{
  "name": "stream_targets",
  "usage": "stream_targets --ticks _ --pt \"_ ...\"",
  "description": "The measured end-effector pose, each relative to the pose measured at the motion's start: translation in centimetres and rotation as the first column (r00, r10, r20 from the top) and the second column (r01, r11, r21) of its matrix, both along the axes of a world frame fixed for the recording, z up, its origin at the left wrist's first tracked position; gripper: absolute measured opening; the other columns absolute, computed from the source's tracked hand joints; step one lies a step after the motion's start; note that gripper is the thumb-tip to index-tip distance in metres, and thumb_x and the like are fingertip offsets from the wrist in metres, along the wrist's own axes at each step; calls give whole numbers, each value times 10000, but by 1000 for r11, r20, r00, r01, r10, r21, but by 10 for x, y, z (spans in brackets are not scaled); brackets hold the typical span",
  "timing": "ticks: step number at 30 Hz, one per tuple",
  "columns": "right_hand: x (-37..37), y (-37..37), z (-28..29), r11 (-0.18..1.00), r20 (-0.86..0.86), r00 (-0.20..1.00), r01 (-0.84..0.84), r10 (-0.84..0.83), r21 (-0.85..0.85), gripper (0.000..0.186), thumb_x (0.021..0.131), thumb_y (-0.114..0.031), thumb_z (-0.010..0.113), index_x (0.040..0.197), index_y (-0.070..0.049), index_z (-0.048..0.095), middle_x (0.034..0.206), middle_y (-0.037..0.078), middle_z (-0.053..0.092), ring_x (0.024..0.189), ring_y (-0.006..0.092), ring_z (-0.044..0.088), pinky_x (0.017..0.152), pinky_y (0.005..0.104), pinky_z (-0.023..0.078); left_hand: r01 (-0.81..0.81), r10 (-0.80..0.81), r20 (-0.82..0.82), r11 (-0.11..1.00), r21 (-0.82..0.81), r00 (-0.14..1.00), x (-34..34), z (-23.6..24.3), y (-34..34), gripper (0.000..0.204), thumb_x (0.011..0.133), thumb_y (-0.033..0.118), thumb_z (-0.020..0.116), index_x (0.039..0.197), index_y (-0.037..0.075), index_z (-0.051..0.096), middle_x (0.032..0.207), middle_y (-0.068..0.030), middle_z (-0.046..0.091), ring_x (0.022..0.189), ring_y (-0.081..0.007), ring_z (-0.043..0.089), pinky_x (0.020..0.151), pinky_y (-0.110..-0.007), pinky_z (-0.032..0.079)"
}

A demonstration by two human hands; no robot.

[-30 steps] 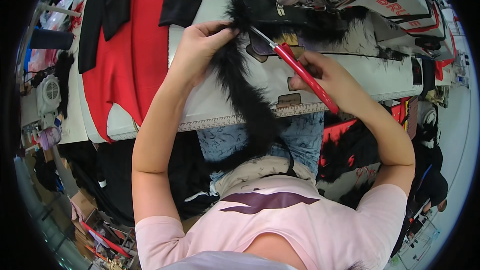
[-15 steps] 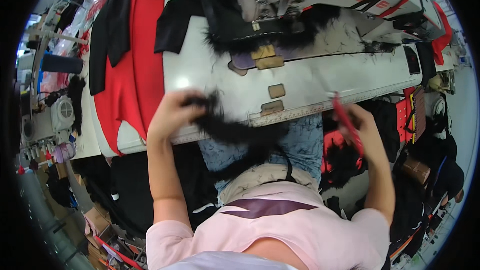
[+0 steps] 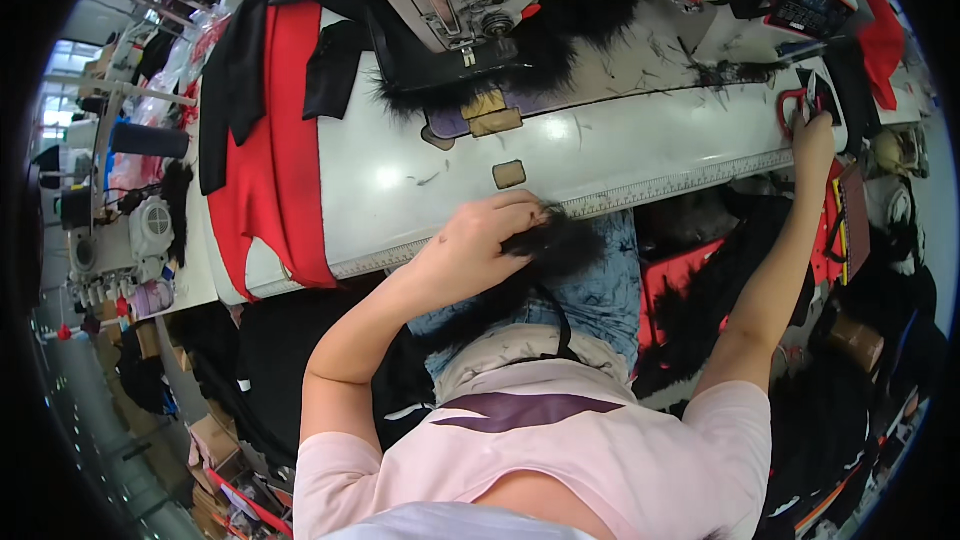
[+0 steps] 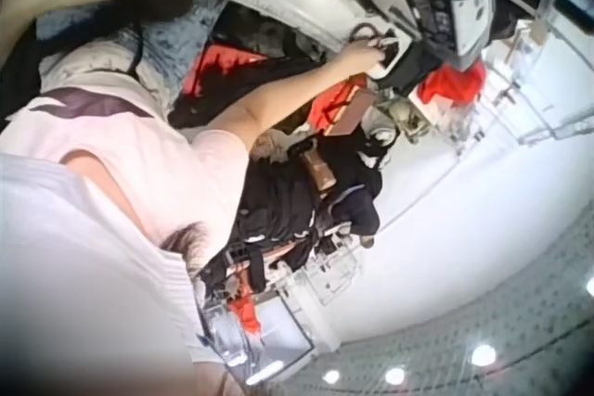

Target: Sew black fur trim onto a piece of clothing using an industrial sewing machine.

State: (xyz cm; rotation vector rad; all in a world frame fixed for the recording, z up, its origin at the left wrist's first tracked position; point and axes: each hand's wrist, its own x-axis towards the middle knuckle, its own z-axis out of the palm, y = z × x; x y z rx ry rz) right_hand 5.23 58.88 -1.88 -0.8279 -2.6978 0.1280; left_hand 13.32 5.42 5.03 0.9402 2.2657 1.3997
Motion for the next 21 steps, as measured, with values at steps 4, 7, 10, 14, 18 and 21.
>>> stream_targets --ticks 4,7,10,14,18,21 --pt "-10 -42 16 946 -34 995 -78 94 314 427 928 -322 625 1137 48 581 1092 312 620 1058 453 602 879 492 486 -107 106 31 994 21 994 1 0 1 322 743 -25 675 1058 -43 612 1077 -184 618 984 -397 616 822 -408 521" --pt "31 -181 50 803 -378 774 -584 509 -116 469 887 -267 699 1255 0 583 1225 176 627 1172 327 580 1008 402 434 -215 215 -23 977 3 976 3 -7 3 315 747 -22 682 1053 -46 608 1075 -190 621 972 -399 619 800 -402 529" --pt "80 -293 72 217 -382 518 -766 765 -605 571 779 -175 776 1283 -17 560 1225 171 620 1173 314 588 1024 375 428 -232 232 -11 972 30 973 -3 -18 3 270 774 -19 692 1033 -43 622 1078 -183 630 935 -363 641 822 -376 525" --pt "88 -324 39 128 -376 397 -811 837 -571 601 726 -45 717 1303 -13 553 1191 193 608 1051 352 608 936 383 478 -183 188 -106 981 58 976 -12 -4 2 298 768 -9 711 1051 -36 624 1076 -179 637 939 -357 646 828 -388 526" --pt "38 -316 41 192 -332 166 -980 929 48 537 763 -22 567 1300 -25 592 1221 153 609 934 329 599 845 386 503 -309 81 -624 913 -266 777 -38 19 -37 285 790 55 713 1067 60 649 1077 -117 661 972 -283 658 810 -375 528" --pt "0 -325 45 180 -118 163 -972 980 152 463 778 -90 549 1228 -22 638 1286 129 600 969 302 591 851 381 498 -486 29 -807 811 -326 589 -67 5 -65 271 851 79 653 1122 85 659 1136 -89 667 1076 -226 643 932 -380 482"
